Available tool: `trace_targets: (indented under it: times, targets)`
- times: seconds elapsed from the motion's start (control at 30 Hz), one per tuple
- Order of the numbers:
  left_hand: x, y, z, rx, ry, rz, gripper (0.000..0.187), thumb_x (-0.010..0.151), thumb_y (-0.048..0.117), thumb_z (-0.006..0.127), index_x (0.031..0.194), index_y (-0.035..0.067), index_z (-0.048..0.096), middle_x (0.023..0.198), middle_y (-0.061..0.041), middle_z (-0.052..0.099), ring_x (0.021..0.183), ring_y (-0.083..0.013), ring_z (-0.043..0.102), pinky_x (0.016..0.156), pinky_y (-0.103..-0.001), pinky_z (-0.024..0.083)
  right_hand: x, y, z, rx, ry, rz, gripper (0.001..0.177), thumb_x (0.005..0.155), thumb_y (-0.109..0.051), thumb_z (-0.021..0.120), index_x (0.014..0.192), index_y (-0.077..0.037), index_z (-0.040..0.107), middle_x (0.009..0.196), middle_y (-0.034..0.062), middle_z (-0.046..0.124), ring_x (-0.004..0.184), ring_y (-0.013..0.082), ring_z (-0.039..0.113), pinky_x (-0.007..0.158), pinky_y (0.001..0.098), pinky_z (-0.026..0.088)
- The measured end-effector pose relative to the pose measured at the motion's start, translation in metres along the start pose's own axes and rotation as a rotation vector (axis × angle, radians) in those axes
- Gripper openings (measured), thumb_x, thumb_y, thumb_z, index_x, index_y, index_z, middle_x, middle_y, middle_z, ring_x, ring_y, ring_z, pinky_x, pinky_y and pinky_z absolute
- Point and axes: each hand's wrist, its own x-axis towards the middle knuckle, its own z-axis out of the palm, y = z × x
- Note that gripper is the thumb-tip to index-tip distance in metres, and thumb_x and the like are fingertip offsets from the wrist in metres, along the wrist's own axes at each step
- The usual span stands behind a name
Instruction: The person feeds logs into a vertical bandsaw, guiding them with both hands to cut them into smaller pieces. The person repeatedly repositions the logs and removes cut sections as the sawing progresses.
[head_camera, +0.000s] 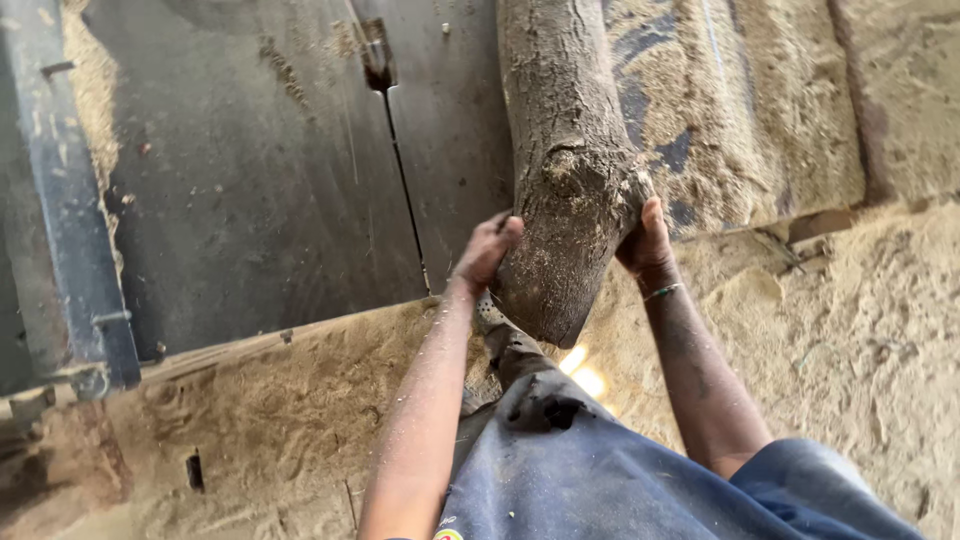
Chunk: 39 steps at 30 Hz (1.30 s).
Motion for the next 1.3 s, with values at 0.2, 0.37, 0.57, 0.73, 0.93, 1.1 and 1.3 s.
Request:
trace_targets:
  times: [0.2,0.37,0.57,0.73,0.93,1.1,1.3]
  targets:
    - [0.002,0.007,0.016,0.165,-0.090,-0.080,0.137,0.060,0.098,0.057,0.148,-0.006,0.046,0.142,-0.033,0.053,0.141,-0.0407,0.053,0.114,-0.061,0.038,-0.016,-0.010,0.039,-0.095,0.239,-0.226,0.088,0.081,-0.074,0.068,0.137,-0.009,0.051,0.144,0.0150,0.054,0.139,0.0348,0.047,0.117,0.0633,0.037]
    - [-0.066,0.023,0.019,0.164,-0.131,-0.056,0.139,0.051,0.101,0.059,0.147,0.002,0.049,0.155,-0.020,0.049,0.148,-0.0329,0.042,0.121,-0.058,0.031,-0.088,-0.030,0.089,-0.178,0.040,-0.318,0.081,0.087,-0.065,0.060,0.145,-0.009,0.052,0.143,0.0149,0.058,0.138,0.0322,0.052,0.111,0.0546,0.045]
    - [-0.215,-0.032,0.017,0.087,-0.110,-0.125,0.113,0.064,0.088,0.066,0.136,0.000,0.062,0.125,-0.023,0.072,0.117,-0.0373,0.071,0.101,-0.051,0.058,-0.236,0.007,0.125,0.151,-0.105,-0.086,0.080,0.092,-0.050,0.068,0.153,-0.003,0.046,0.141,0.0157,0.056,0.130,0.0327,0.054,0.104,0.0492,0.050]
    - [-0.327,-0.079,0.022,0.040,-0.070,-0.072,0.111,0.067,0.086,0.068,0.134,-0.001,0.063,0.121,-0.022,0.075,0.114,-0.0362,0.073,0.102,-0.051,0.059,-0.337,0.040,0.146,0.148,-0.044,-0.048,0.095,0.085,-0.054,0.074,0.158,-0.007,0.035,0.149,0.0148,0.051,0.135,0.0312,0.051,0.112,0.0477,0.046]
    - [-0.412,-0.111,0.035,0.024,-0.010,-0.066,0.132,0.058,0.092,0.067,0.150,-0.001,0.046,0.140,-0.027,0.063,0.134,-0.0409,0.060,0.116,-0.059,0.045,-0.401,0.061,0.161,0.122,-0.086,0.046,0.105,0.077,-0.057,0.077,0.159,-0.008,0.032,0.145,0.0168,0.052,0.132,0.0327,0.053,0.107,0.0513,0.049]
    - [-0.438,-0.129,0.033,-0.007,0.077,-0.156,0.138,0.057,0.089,0.072,0.154,-0.001,0.035,0.150,-0.028,0.050,0.142,-0.0409,0.048,0.116,-0.061,0.037,-0.416,0.071,0.168,0.099,-0.146,0.051,0.103,0.078,-0.056,0.076,0.157,-0.005,0.035,0.141,0.0176,0.054,0.128,0.0331,0.054,0.105,0.0514,0.049]
    - [-0.419,-0.130,0.023,-0.026,0.119,-0.120,0.127,0.058,0.085,0.073,0.148,0.000,0.046,0.139,-0.026,0.061,0.132,-0.0390,0.060,0.113,-0.057,0.046,-0.399,0.073,0.183,0.098,-0.210,-0.022,0.092,0.084,-0.055,0.072,0.153,-0.005,0.040,0.144,0.0151,0.055,0.133,0.0299,0.054,0.112,0.0461,0.045]
